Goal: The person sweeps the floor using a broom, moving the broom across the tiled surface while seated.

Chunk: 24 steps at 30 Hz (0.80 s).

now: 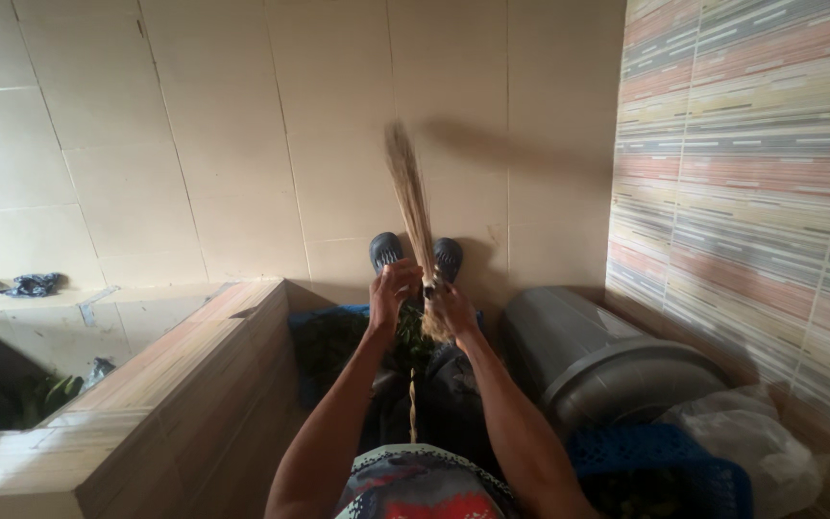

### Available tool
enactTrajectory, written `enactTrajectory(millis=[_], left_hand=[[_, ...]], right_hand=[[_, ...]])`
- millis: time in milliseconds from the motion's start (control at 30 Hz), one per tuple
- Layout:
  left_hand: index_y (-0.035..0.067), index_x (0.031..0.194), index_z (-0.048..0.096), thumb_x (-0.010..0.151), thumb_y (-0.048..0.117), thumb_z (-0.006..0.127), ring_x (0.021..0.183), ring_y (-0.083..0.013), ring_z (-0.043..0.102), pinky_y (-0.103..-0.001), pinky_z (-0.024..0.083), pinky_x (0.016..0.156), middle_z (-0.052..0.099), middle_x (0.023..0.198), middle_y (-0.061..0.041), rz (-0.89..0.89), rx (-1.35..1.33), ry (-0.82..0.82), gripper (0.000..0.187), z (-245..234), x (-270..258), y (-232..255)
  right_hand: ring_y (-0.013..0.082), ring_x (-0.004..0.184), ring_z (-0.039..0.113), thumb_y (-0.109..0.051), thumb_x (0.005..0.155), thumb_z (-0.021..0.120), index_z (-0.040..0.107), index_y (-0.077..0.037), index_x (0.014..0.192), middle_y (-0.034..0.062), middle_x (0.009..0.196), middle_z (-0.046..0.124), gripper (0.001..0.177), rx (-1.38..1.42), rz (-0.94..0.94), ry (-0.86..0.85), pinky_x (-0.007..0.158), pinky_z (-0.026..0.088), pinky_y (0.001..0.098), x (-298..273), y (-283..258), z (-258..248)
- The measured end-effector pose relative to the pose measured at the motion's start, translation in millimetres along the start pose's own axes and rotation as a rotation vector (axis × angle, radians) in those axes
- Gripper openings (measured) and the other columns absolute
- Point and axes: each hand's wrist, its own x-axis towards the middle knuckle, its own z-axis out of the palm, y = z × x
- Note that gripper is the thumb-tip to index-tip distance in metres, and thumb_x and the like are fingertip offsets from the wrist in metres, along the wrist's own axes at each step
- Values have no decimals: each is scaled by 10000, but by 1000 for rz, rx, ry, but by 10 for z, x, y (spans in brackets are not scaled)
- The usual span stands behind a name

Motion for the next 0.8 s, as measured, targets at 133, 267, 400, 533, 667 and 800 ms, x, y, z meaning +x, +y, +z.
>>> enactTrajectory(millis=[133, 267, 400, 533, 667, 800], left_hand=[[17, 1395, 567, 1050, 536, 397, 1150, -243, 692, -405, 518, 888, 736, 1233, -144, 2, 56, -1, 646, -1, -33, 103], [14, 1394, 564, 1054, 527, 391, 1183, -256, 690, -423, 521, 945, 735, 1236, -154, 3, 58, 7, 639, -9, -45, 122], [4, 1396, 563, 1057, 532, 387, 1191, -273, 686, -436, 519, 957, 732, 1233, -167, -1, 25, 8, 651, -26, -24, 109], [7, 1409, 549, 1046, 550, 389, 1209, -271, 676, -435, 516, 978, 729, 1244, -159, 21, 53, -7, 673, -59, -32, 127], [-8, 1391, 561, 1043, 559, 400, 1182, -276, 687, -433, 525, 968, 733, 1227, -174, 41, 21, -8, 684, -115, 5, 135], [-18, 1372, 584, 1046, 540, 429, 1139, -263, 688, -418, 528, 935, 725, 1220, -178, 46, 7, -2, 664, -168, 107, 153]], right_hand=[[356, 750, 516, -220, 838, 818, 560, -136, 1622, 273, 884, 593, 829, 257, 127, 45, 655, 419, 504, -399, 172, -202], [210, 895, 722, -191, 722, 822, 646, -47, 1363, 93, 1046, 757, 680, 212, 26, 220, 772, 558, 357, -560, 231, -334], [226, 830, 716, -204, 710, 811, 736, -19, 1211, 97, 955, 764, 539, 47, 154, 231, 757, 548, 379, -386, 178, -269], [197, 794, 717, -237, 706, 790, 769, -44, 1138, 99, 933, 780, 474, -184, 193, 60, 756, 557, 367, -83, 82, 69], [161, 773, 705, -234, 731, 812, 751, -37, 1152, 65, 893, 766, 469, -153, 43, -10, 696, 539, 319, 147, -57, 367], [115, 653, 622, -183, 854, 753, 691, -32, 1183, 29, 804, 685, 367, 208, -58, -77, 563, 500, 279, 195, -238, 359]])
